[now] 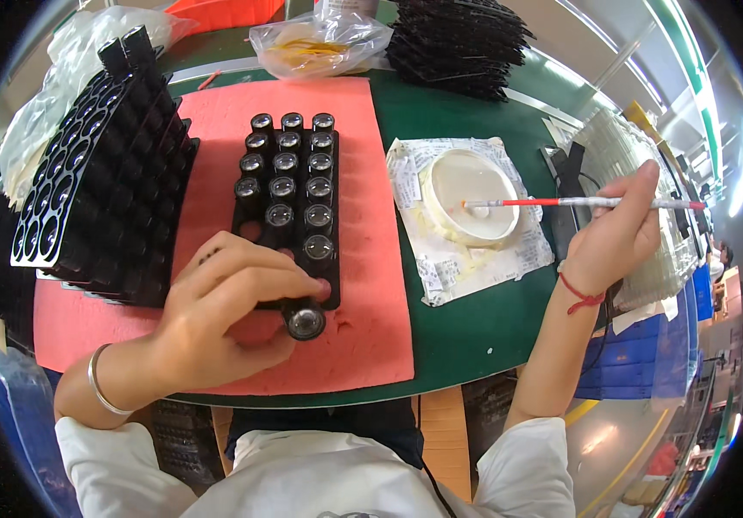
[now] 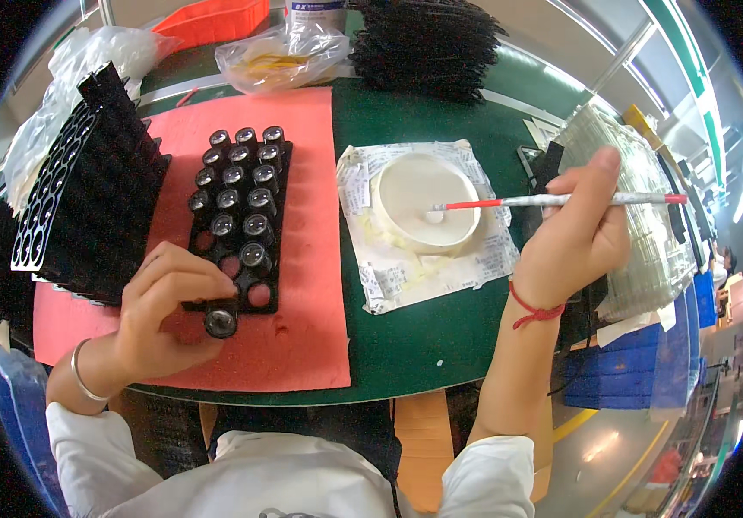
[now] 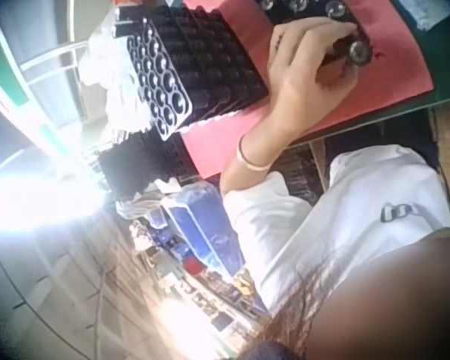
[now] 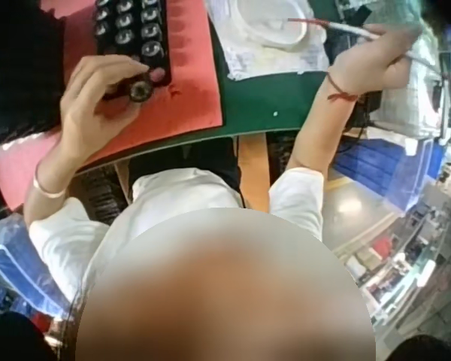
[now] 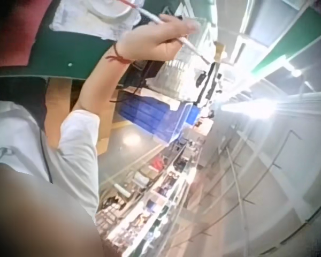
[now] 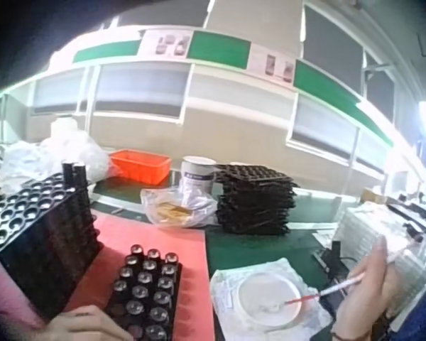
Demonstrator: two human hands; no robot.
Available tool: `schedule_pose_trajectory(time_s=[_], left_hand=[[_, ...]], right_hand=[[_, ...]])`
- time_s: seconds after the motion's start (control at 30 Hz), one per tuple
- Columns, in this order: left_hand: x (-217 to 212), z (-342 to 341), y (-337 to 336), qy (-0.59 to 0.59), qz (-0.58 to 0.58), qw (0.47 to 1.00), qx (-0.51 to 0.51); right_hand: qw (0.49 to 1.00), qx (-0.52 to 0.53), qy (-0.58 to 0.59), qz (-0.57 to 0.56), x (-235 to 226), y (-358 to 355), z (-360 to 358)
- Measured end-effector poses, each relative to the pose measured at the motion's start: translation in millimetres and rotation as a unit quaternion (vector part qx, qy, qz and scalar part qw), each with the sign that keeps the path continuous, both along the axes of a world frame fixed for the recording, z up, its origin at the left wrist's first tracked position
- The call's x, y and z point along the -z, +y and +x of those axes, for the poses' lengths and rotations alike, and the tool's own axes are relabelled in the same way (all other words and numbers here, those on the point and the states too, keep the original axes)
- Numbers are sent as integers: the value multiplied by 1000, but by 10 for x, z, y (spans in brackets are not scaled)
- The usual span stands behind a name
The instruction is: Applying orange sealant to the edges of small black cylindrical components using a brush.
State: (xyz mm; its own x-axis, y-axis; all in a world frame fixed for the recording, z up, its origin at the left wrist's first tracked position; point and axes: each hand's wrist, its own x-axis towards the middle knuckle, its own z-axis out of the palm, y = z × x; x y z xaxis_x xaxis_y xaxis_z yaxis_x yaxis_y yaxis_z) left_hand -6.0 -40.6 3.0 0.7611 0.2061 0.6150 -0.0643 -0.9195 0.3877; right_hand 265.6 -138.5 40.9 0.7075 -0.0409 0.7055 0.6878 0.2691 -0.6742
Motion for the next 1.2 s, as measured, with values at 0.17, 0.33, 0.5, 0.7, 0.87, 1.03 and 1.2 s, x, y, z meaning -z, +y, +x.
schedule_pose_trajectory(time_s=[0.17, 0.33, 0.5, 0.7, 0.87, 1.03, 1.2], left_hand=[[45, -43, -28, 22, -262, 963, -59], [84, -48, 33, 1, -500, 864, -55], [92, -69, 91, -24, -567, 822, -44], [66, -72, 130, -19, -593, 805, -28], [101, -86, 138, -26, -582, 812, -21], [118, -79, 153, -18, -576, 817, -17], [60, -83, 125, -13, -585, 811, -24]], right_hand=[[996, -18, 60, 64, -42, 3, 118], [969, -207, 104, 82, -1, -19, 160], [871, -455, 162, 94, 67, -16, 188], [854, -513, 85, -6, 155, -32, -25], [869, -492, 36, -47, 176, 17, -67], [869, -492, 22, -54, 186, 15, -50], [883, -461, 3, -83, 160, 4, -47]])
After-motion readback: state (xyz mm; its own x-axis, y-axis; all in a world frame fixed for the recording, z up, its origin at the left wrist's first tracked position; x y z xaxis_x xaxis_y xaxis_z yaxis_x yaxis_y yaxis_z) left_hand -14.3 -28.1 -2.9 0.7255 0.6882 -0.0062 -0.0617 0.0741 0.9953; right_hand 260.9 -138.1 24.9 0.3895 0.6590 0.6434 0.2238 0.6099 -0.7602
